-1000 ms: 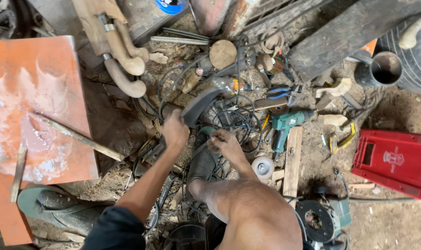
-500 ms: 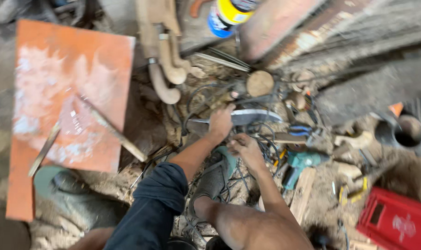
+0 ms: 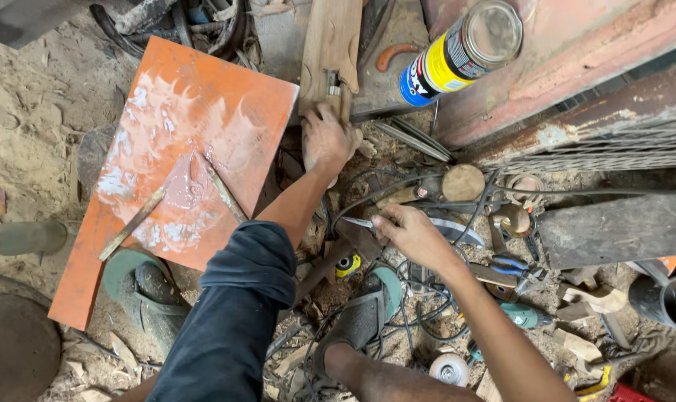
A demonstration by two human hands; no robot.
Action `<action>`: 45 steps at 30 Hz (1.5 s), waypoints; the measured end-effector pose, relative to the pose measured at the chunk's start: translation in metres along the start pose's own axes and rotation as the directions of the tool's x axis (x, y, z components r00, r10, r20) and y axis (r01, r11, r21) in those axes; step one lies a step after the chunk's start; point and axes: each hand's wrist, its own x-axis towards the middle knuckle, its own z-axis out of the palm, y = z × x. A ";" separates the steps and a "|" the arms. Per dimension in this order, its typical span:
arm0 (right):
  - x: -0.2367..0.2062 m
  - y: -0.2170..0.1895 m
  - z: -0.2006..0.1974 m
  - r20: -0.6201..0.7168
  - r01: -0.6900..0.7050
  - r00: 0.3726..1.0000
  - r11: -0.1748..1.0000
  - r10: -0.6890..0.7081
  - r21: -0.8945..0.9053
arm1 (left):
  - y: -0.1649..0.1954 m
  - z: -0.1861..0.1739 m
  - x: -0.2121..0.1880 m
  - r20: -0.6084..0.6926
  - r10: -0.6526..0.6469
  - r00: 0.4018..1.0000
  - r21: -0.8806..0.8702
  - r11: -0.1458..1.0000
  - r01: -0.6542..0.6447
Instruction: The person applies pink adhesive from a can into the hollow ends of several wooden tool handles using a small stick. They handle multiple handles one at a time, spreading the glue inside each cavity before setting them aside.
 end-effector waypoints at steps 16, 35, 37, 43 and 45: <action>0.199 -0.041 -0.039 -0.070 0.011 0.998 0.995 -0.004 0.097 | -0.014 0.000 0.056 0.604 -0.219 0.767 -0.785 0.006 0.620; 0.191 -0.032 -0.026 -0.103 0.097 0.992 0.958 -0.071 0.269 | 0.030 0.016 0.186 0.569 -0.187 0.801 -0.747 0.290 0.598; 0.174 -0.028 -0.023 -0.015 -0.025 0.999 0.921 0.034 0.388 | 0.032 0.008 0.185 0.624 -0.131 0.771 -0.749 0.181 0.637; 0.110 -0.035 -0.022 -0.208 -0.047 0.938 0.698 0.276 0.715 | 0.038 -0.025 0.133 0.615 -0.043 0.788 -0.780 0.120 0.615; 0.106 -0.050 -0.032 -0.336 0.112 0.919 0.683 0.204 0.722 | 0.046 -0.046 0.108 0.608 0.001 0.794 -0.791 0.078 0.606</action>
